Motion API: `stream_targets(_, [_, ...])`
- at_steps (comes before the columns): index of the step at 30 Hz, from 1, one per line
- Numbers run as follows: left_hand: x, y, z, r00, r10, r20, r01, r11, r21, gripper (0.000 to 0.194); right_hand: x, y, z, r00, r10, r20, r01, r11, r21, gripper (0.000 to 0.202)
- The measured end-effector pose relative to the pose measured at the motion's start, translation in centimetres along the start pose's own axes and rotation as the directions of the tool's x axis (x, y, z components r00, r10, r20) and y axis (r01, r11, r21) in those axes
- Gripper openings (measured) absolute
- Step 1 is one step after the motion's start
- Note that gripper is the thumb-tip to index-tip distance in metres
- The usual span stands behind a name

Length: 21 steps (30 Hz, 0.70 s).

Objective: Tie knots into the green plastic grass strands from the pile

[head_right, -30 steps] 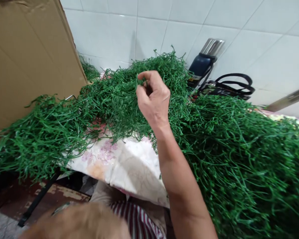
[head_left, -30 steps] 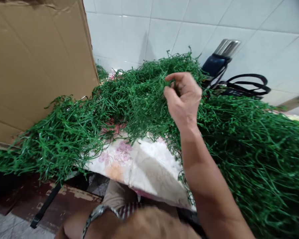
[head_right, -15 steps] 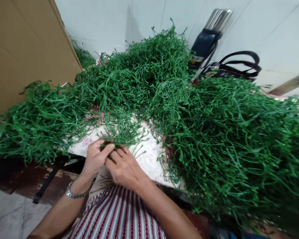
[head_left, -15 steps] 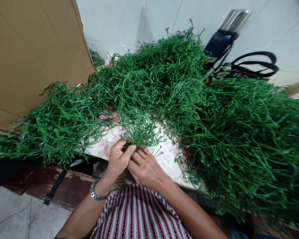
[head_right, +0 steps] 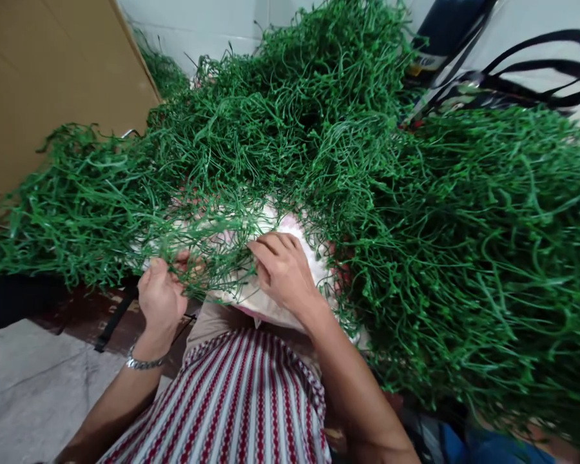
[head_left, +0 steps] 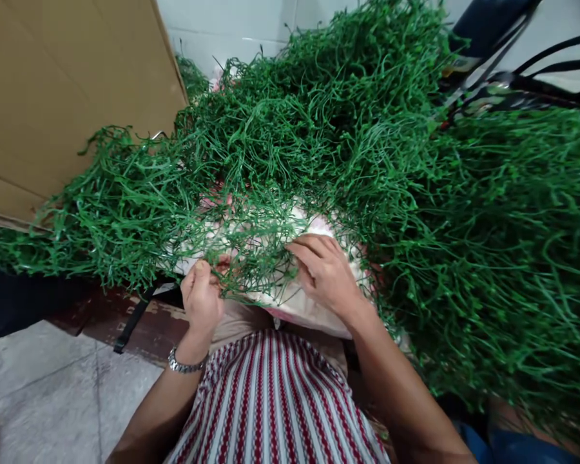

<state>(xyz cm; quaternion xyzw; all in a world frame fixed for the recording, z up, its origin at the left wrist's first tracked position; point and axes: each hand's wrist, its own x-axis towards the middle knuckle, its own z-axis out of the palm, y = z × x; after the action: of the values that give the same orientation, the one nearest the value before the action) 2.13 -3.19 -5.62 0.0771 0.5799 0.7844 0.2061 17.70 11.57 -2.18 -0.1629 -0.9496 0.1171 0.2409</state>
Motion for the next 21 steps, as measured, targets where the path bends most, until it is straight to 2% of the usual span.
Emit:
stream_targets(2, [0.1, 0.4, -0.1, 0.999, -0.04, -0.008, 0.039, 0.995, -0.09, 0.047, 0.0, -0.2, 0.1, 0.994, 0.017, 0.104, -0.013, 0.999, -0.037, 0.031])
stream_targets(3, [0.2, 0.7, -0.2, 0.999, -0.046, -0.015, 0.044, 0.989, -0.143, 0.046, -0.4, -0.4, 0.2, 0.994, 0.023, 0.103, -0.021, 0.999, -0.024, 0.031])
stream_targets(5, [0.2, 1.3, -0.2, 0.999, -0.023, -0.027, 0.017, 0.977, -0.213, 0.042, -1.9, -0.9, 0.1, 0.999, 0.031, 0.03, -0.032, 0.999, 0.041, 0.032])
stream_targets(7, [0.3, 2.0, 0.0, 0.999, -0.045, 0.007, 0.045, 0.972, -0.231, 0.04, -3.8, -1.3, 0.1, 0.997, 0.072, -0.022, -0.07, 0.994, 0.078, 0.036])
stream_targets(9, [0.2, 2.6, 0.4, 0.996, -0.073, 0.057, 0.083, 0.976, -0.203, 0.041, -5.6, -1.2, -0.1, 0.984, 0.181, -0.005, -0.18, 0.982, 0.055, 0.039])
stream_targets(12, [-0.1, 3.4, 1.1, 0.989, -0.051, 0.141, 0.073, 0.985, -0.156, 0.044, -7.4, 0.2, -0.6, 0.92, 0.392, 0.002, -0.392, 0.919, -0.044, 0.042])
stream_targets(14, [-0.4, 3.5, 1.6, 0.97, -0.06, 0.237, 0.103, 0.979, -0.175, 0.043, -8.0, 1.2, -0.9, 0.883, 0.468, -0.031, -0.468, 0.878, -0.096, 0.041])
stream_targets(18, [-0.7, 3.1, 2.4, 0.895, -0.104, 0.433, 0.222, 0.947, -0.231, 0.035, -7.9, 1.7, -1.0, 0.885, 0.458, -0.087, -0.466, 0.877, -0.117, 0.037])
stream_targets(21, [-0.6, 3.0, 2.4, 0.869, -0.107, 0.483, 0.257, 0.932, -0.257, 0.032, -6.9, 0.6, -1.1, 0.912, 0.38, -0.156, -0.394, 0.917, -0.068, 0.035])
